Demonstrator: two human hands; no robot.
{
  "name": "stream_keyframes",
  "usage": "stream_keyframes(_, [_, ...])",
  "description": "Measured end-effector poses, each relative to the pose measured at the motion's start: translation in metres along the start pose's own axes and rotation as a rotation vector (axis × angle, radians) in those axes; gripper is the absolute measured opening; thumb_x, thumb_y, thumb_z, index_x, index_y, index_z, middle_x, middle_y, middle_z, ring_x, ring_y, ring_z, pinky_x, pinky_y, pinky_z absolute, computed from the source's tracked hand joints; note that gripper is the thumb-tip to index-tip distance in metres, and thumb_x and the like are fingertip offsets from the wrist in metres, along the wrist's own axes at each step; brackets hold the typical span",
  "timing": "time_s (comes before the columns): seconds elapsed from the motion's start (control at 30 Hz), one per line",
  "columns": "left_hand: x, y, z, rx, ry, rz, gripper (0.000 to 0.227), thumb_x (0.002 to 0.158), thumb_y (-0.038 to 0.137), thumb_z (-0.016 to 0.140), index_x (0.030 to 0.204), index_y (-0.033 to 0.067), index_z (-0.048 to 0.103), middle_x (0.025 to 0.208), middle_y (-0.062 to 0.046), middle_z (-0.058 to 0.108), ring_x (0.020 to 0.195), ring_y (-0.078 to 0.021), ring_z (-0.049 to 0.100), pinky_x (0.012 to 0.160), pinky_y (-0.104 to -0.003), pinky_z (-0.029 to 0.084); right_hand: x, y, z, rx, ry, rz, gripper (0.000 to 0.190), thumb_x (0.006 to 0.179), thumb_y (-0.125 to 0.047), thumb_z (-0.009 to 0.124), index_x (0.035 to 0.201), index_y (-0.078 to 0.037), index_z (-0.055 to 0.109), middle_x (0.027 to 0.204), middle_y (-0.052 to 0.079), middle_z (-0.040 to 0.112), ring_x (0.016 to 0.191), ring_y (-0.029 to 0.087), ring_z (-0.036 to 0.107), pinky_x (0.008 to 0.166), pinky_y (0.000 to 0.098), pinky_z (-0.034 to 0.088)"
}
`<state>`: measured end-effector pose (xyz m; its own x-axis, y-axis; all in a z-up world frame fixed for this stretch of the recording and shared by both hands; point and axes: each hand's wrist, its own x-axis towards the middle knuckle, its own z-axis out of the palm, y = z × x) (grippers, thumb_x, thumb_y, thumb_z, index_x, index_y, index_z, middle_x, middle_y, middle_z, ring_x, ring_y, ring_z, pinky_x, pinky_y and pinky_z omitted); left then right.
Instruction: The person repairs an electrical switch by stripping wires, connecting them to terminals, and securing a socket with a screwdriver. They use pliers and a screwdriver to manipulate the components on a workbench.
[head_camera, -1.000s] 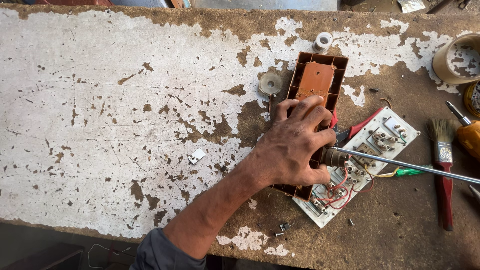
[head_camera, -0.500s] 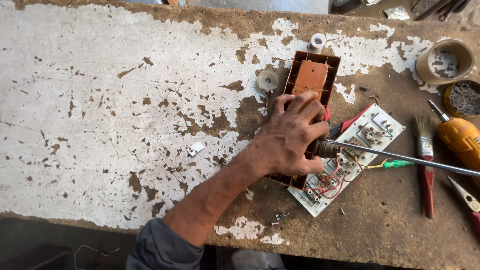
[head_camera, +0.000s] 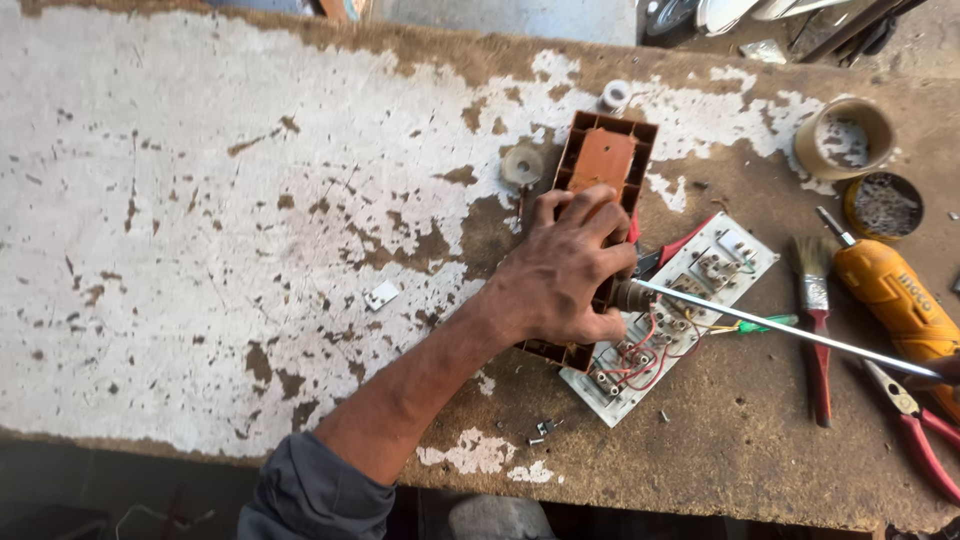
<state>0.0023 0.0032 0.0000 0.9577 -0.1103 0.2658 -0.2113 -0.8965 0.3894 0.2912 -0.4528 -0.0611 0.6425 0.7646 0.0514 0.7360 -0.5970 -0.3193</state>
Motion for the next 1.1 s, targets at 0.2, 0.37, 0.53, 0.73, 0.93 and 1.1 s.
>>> stream_keyframes(0.2, [0.000,0.006,-0.007,-0.003,-0.044,-0.033,0.045,0.062,0.046,0.071,0.094,0.0147,0.074,0.123,-0.011,0.057,0.141,-0.0333,0.038,0.115,-0.060,0.025,-0.011,-0.009,-0.011,-0.123,-0.051,-0.140,0.050,0.077,-0.038,0.076,0.121,-0.016,0.070,0.111,0.006,0.076,0.094,0.019,0.077,0.086,0.0388,0.061])
stream_keyframes(0.37, [0.002,0.005,-0.005,0.014,-0.049,-0.013,0.047,0.061,0.047,0.072,0.095,0.0144,0.074,0.125,-0.014,0.058,0.138,-0.0342,0.039,0.112,-0.059,0.024,-0.011,-0.014,-0.016,-0.182,-0.143,-0.287,0.051,0.076,-0.038,0.077,0.121,-0.016,0.070,0.111,0.006,0.076,0.094,0.020,0.077,0.087,0.0392,0.062])
stream_keyframes(0.53, [0.002,0.006,-0.005,0.026,-0.075,-0.007,0.048,0.063,0.046,0.072,0.098,0.0129,0.074,0.124,-0.014,0.057,0.137,-0.0342,0.038,0.113,-0.058,0.023,-0.006,-0.015,-0.024,-0.329,-0.186,-0.542,0.049,0.081,-0.040,0.073,0.125,-0.018,0.070,0.116,0.004,0.077,0.097,0.017,0.078,0.089,0.0384,0.062])
stream_keyframes(0.73, [0.003,0.006,-0.006,0.031,-0.089,-0.007,0.047,0.061,0.043,0.072,0.095,0.0105,0.073,0.125,-0.015,0.057,0.137,-0.0343,0.038,0.112,-0.057,0.023,-0.004,-0.029,-0.029,-0.079,-0.468,-0.211,0.050,0.086,-0.041,0.073,0.133,-0.024,0.070,0.112,-0.005,0.083,0.088,0.008,0.080,0.084,0.0291,0.068])
stream_keyframes(0.93, [0.002,0.006,-0.004,0.017,-0.076,0.007,0.046,0.063,0.043,0.072,0.097,0.0100,0.073,0.125,-0.015,0.057,0.138,-0.0354,0.038,0.113,-0.055,0.024,0.035,-0.049,-0.056,0.283,-0.962,0.229,0.047,0.094,-0.034,0.072,0.136,-0.013,0.071,0.085,0.007,0.077,0.058,0.012,0.072,0.052,0.0309,0.057])
stream_keyframes(1.1, [0.003,0.005,-0.005,0.011,-0.085,-0.001,0.046,0.063,0.042,0.071,0.097,0.0104,0.073,0.124,-0.015,0.057,0.138,-0.0349,0.038,0.113,-0.055,0.025,0.049,-0.063,-0.064,0.706,-1.153,0.408,0.039,0.097,-0.021,0.060,0.128,0.001,0.064,0.087,0.010,0.080,0.048,0.012,0.067,0.042,0.0278,0.056])
